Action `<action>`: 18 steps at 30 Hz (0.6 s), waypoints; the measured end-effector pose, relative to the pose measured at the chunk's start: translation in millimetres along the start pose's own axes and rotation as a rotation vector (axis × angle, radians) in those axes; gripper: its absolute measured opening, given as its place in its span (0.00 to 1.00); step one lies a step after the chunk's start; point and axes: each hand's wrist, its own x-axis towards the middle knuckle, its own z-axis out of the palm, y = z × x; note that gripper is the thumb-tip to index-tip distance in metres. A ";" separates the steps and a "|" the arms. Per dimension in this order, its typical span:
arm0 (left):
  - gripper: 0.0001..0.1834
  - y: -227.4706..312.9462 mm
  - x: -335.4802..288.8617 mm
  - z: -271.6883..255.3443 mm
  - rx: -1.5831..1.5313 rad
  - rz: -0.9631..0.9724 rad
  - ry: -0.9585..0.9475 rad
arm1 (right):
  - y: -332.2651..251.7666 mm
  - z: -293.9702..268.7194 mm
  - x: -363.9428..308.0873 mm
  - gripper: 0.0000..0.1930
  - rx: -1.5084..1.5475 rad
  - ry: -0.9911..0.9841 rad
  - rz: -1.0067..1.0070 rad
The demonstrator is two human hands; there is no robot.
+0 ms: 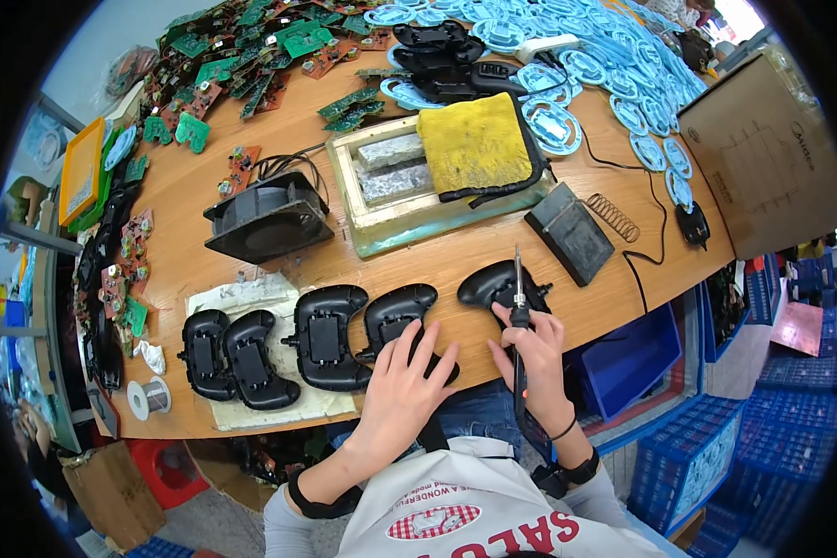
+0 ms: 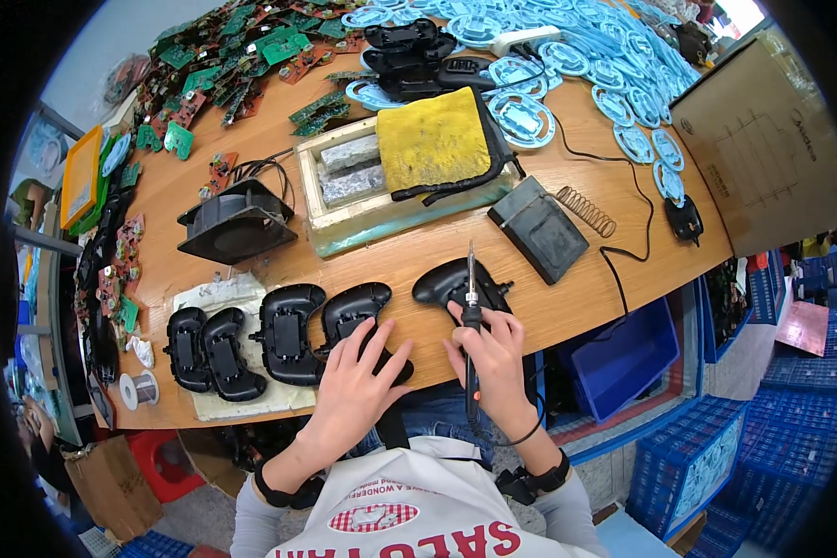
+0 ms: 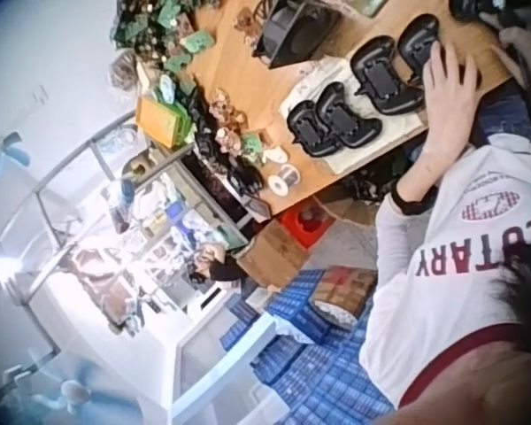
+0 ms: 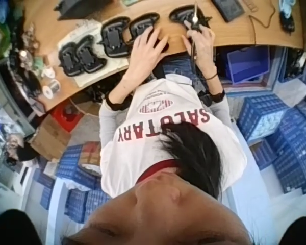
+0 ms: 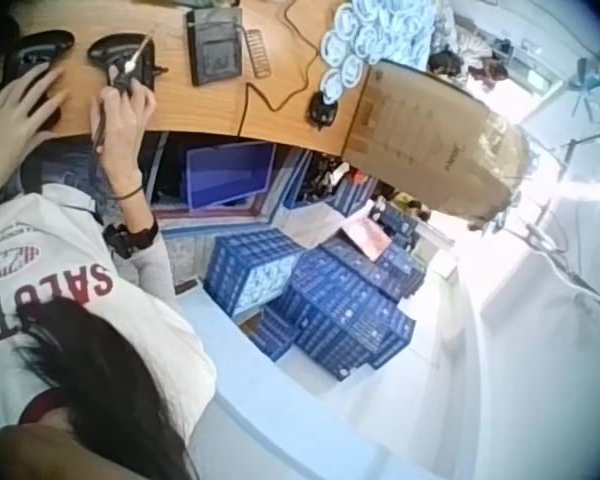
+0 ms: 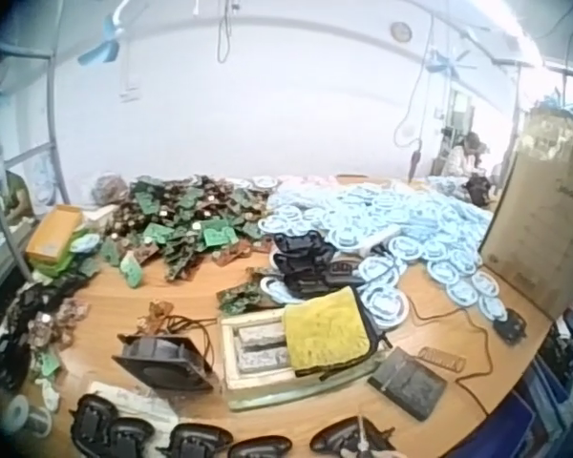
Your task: Soldering wires and components onto printed circuit boards for handheld devices.
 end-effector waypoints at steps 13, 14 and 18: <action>0.34 -8.8 -9.7 -9.1 -0.111 -0.080 0.045 | 7.4 -14.3 -5.3 0.13 0.064 0.208 -0.024; 0.34 -11.0 -11.2 -8.5 -0.113 -0.083 0.049 | -2.2 -11.9 -0.6 0.14 0.088 0.217 0.014; 0.34 -19.1 -12.1 -6.8 -0.064 -0.050 -0.010 | -8.6 -0.6 3.2 0.17 0.051 -0.036 -0.006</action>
